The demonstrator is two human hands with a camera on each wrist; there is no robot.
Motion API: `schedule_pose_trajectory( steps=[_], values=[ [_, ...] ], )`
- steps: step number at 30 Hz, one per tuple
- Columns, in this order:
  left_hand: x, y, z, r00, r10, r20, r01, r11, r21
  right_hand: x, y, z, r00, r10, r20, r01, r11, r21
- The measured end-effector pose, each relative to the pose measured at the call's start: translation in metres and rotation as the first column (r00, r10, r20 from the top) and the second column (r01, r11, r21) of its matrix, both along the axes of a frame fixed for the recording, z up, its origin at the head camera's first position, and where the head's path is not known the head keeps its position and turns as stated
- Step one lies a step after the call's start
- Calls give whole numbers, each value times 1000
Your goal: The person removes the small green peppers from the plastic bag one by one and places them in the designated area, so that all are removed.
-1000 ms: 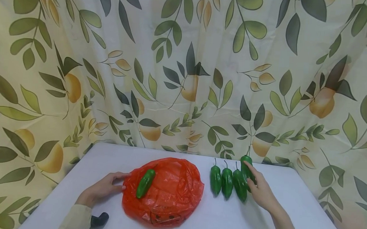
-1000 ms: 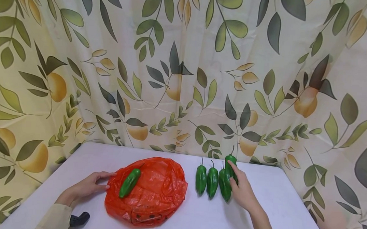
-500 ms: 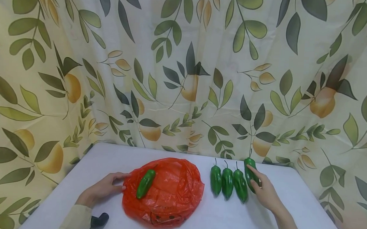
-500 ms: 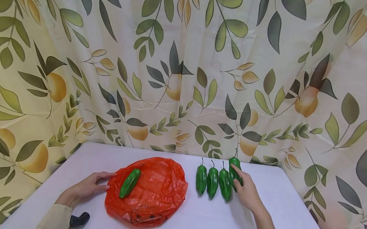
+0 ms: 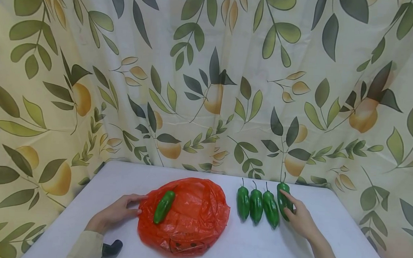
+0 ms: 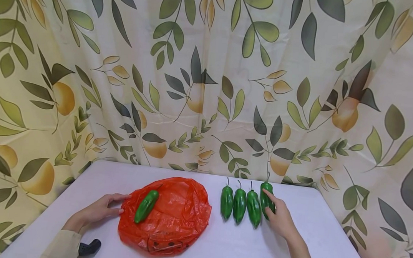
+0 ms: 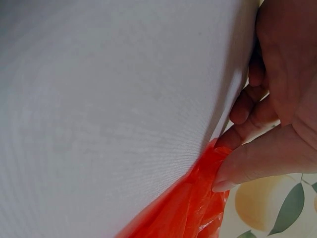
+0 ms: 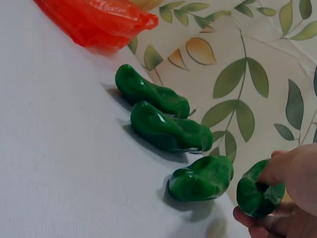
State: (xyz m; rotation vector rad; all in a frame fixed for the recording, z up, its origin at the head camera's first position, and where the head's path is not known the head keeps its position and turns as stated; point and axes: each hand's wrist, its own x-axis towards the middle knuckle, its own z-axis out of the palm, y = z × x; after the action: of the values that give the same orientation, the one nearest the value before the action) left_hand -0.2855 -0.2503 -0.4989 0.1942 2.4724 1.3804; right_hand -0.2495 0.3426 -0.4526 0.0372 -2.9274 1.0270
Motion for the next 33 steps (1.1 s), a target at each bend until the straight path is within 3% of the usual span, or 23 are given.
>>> schedule_pose_trajectory(
  steps=[13,33],
  values=[
    [0,0,-1,1000,-6,-8,6,1000,13,0,5,-11,999,33,-39,-31,999,43],
    [-1,-1,-1,999,-28,-19,28,1000,11,-1,7,-19,996,44,78,-50,996,70]
  ],
)
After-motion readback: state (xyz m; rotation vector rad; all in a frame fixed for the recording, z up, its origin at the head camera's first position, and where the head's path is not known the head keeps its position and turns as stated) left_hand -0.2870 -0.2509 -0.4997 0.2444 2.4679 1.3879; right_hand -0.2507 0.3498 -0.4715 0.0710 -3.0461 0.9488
